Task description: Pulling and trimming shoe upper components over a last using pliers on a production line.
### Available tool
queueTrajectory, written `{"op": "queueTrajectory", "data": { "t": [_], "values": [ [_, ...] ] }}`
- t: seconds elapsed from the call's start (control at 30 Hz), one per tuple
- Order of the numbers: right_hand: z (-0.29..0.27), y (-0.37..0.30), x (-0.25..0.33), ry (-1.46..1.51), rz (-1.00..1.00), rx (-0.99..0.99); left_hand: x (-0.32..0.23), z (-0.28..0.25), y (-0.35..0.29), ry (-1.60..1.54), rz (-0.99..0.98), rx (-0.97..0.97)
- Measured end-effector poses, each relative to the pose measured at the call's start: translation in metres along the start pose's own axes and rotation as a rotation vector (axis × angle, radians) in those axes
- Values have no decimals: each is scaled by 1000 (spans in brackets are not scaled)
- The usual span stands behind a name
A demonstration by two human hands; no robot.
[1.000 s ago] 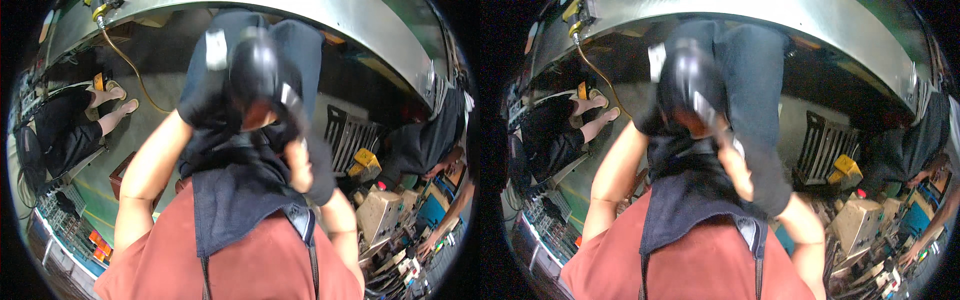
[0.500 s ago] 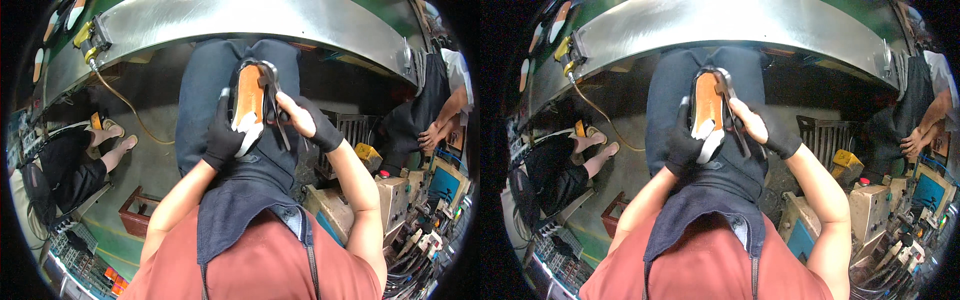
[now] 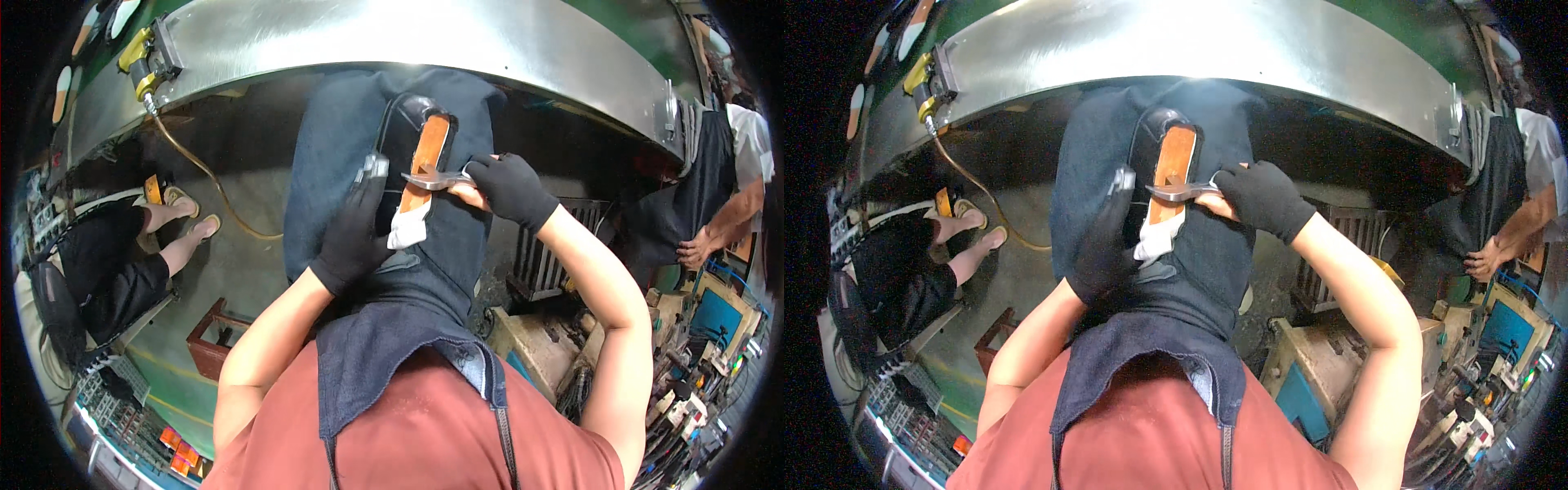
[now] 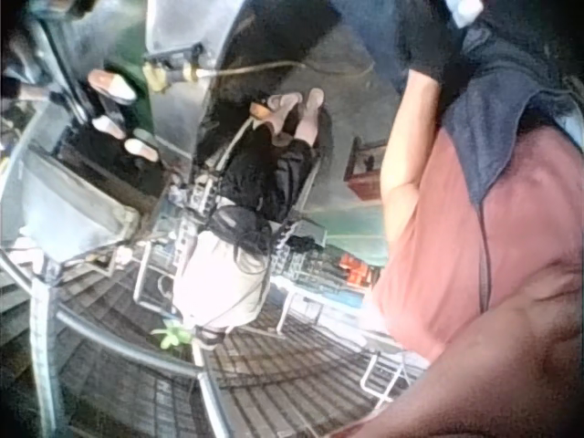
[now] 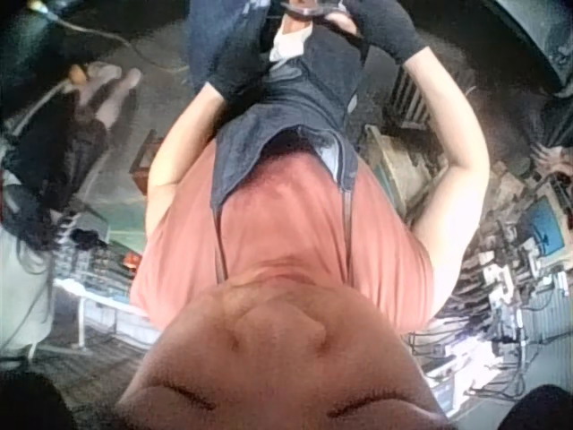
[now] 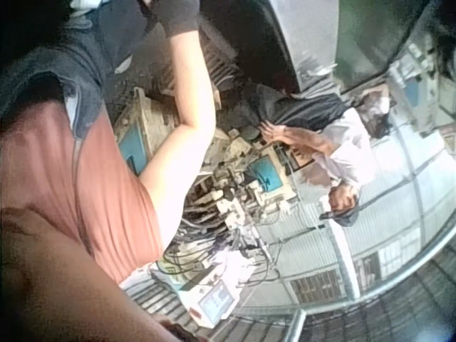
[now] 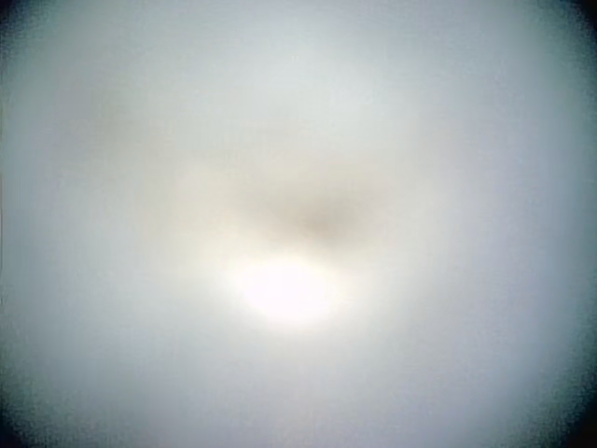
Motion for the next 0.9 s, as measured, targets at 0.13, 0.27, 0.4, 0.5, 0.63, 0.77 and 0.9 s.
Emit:
{"op": "queueTrajectory", "data": {
  "t": [0.13,0.27,0.4,0.5,0.63,0.77,0.9],
  "values": [
    [1,-9,-2,130,-25,89,2,15,32,-237,-248,-87],
    [-19,-26,3,1026,712,587,-11,23,49,110,-94,-210],
    [-79,5,16,294,371,628,-25,25,54,371,73,-152],
    [-115,15,53,-8,189,466,-19,33,56,235,-64,-144],
    [-118,5,103,127,-52,216,-11,44,41,305,-24,-166],
    [-33,-2,79,559,179,141,-5,31,-10,-126,-262,186],
    [35,-55,49,693,520,70,-16,2,-69,-365,-481,253]
  ]
}}
Point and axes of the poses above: each hand's wrist, its own y-axis towards the middle knuckle, its own z-axis out of the palm, x = y × z, the point moved 3 cm from there along y, towards the middle knuckle, and after that the axes turned 14 degrees about y, right-handed, at the moved point
